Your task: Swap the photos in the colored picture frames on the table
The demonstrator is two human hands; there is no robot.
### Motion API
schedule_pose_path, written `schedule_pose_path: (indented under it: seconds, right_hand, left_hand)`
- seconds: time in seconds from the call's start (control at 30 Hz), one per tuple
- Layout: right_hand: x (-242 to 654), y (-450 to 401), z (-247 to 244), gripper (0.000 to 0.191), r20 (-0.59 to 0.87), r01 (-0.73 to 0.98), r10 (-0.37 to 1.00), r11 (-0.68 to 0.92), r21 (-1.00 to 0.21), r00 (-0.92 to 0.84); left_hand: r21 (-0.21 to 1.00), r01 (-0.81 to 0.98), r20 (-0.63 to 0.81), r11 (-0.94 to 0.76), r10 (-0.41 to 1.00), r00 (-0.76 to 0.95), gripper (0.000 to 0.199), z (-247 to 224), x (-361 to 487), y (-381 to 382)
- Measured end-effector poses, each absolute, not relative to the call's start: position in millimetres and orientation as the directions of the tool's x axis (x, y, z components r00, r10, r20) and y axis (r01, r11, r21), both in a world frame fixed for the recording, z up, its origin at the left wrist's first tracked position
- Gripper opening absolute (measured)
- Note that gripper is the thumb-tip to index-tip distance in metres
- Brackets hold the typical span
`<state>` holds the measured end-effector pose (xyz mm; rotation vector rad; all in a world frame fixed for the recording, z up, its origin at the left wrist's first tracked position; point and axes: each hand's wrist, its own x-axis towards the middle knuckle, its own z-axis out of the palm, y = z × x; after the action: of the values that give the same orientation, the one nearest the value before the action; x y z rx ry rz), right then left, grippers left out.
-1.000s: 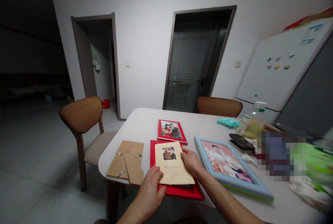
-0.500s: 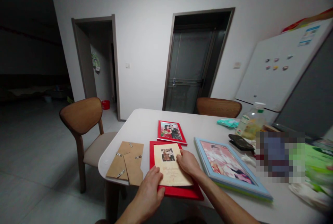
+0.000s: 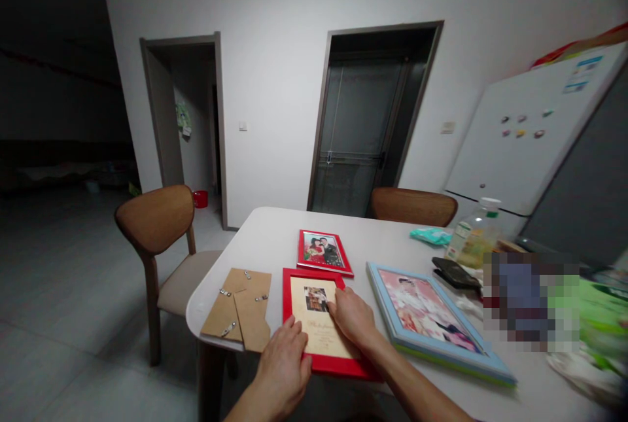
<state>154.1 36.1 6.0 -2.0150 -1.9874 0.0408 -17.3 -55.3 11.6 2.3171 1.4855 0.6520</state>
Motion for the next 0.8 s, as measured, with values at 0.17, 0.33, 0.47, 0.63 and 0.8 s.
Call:
schedule_pose_path:
  seconds: [0.17, 0.33, 0.47, 0.63, 0.8]
  right_hand:
    - [143.6, 26.6, 14.5, 0.028, 0.222, 0.951, 0.972, 0.132, -0.278, -0.07]
    - [89.9, 6.9, 23.8, 0.031, 0.259, 0.863, 0.919, 0.375, -0.34, -0.297]
    - [39.8, -7.7, 24.0, 0.04, 0.269, 0.804, 0.873, 0.482, -0.348, -0.407]
    - [10.9, -11.7, 13.4, 0.045, 0.24, 0.818, 0.888, 0.457, -0.348, -0.393]
    - [15.4, -12.2, 13.4, 0.054, 0.235, 0.715, 0.895, 0.444, -0.54, -0.378]
  left_hand:
    - [0.409, 0.83, 0.184, -0.38, 0.925, 0.332, 0.049, 16.8, -46.1, -60.2]
    - [0.329, 0.934, 0.11, -0.141, 0.988, 0.111, 0.065, 14.6, -117.4, -50.9]
    - [0.31, 0.949, 0.083, -0.063, 0.996, 0.04, 0.065, 7.5, -152.1, -41.0]
    - [0.328, 0.942, 0.105, -0.065, 0.994, 0.032, 0.059, -1.6, -162.0, -33.2]
    - [0.38, 0.919, 0.166, -0.105, 0.985, 0.044, 0.055, 1.9, -159.8, -33.9]
